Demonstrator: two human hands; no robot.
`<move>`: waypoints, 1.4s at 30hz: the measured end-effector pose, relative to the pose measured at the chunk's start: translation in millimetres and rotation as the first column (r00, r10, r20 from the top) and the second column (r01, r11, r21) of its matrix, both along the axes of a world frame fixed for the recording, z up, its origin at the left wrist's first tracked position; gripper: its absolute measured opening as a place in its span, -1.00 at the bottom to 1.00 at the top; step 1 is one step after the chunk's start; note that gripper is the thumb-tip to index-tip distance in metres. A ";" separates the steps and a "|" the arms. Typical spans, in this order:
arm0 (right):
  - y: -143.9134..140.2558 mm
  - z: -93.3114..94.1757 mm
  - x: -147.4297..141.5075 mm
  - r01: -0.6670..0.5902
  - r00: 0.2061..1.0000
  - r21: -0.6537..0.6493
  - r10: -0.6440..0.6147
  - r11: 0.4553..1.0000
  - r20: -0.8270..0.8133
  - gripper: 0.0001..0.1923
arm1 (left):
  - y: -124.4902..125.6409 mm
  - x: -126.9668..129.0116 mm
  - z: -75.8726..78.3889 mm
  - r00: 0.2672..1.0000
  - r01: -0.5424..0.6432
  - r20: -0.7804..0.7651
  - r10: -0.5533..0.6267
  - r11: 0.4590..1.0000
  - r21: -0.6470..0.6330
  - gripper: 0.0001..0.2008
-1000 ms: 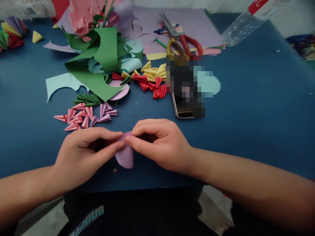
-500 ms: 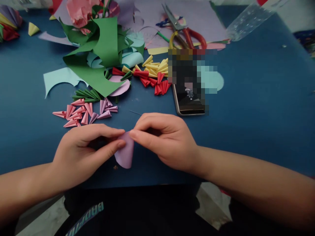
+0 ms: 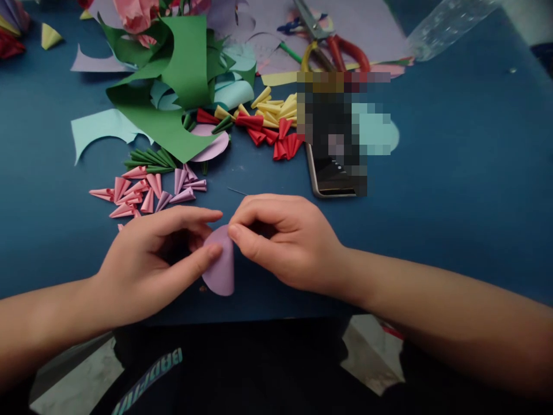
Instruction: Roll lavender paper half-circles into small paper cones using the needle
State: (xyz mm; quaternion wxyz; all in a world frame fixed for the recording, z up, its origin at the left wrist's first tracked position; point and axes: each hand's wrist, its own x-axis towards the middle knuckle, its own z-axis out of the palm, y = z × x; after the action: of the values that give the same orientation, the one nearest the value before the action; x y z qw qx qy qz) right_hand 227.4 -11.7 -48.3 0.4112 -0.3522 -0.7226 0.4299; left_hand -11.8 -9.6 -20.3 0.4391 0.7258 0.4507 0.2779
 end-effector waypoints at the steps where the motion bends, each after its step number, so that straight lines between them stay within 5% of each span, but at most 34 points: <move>1: 0.2 -1.2 0.1 -0.029 0.999 0.043 0.028 0.999 0.022 -0.79 | 1.9 -0.4 1.3 0.996 0.071 -0.052 -0.071 0.997 -0.011 -0.82; 5: -0.7 -5.2 -1.6 -0.108 0.991 0.203 0.090 0.973 0.094 -0.81 | 7.4 -1.6 5.6 0.990 0.133 -0.039 -0.133 0.991 0.004 -0.87; 13: -6.0 -1.9 -2.9 -0.103 0.989 0.197 0.079 0.975 0.128 -0.84 | 0.1 0.3 4.8 0.996 0.024 0.083 -0.022 0.999 -0.024 -0.87; 21: -2.5 -6.2 -3.2 -0.211 0.937 0.391 0.072 0.896 0.341 -0.73 | 2.0 -0.7 4.5 0.997 0.077 -0.006 -0.077 0.997 0.009 -0.87; 29: 0.1 -2.8 3.3 -0.171 0.876 0.237 0.038 0.956 0.480 -0.43 | -2.3 5.6 3.1 0.996 -0.087 0.023 0.089 0.994 -0.071 -0.83; 36: 2.8 0.1 4.9 -0.151 0.911 0.186 0.063 0.971 0.408 -0.70 | -3.7 3.5 0.1 0.984 -0.175 0.035 0.176 0.984 -0.024 -0.90; 42: 6.3 -2.7 8.6 -0.034 0.892 0.209 -0.065 0.977 0.448 -0.32 | -3.8 1.3 -2.5 0.972 -0.226 -0.063 0.225 0.974 -0.018 -0.83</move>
State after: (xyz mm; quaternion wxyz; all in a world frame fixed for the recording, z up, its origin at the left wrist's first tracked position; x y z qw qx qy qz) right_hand 236.0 -5.4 -51.0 0.2706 -0.4025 -0.8369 0.2536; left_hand -10.5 -13.4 -22.8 0.3997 0.6726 0.5468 0.2980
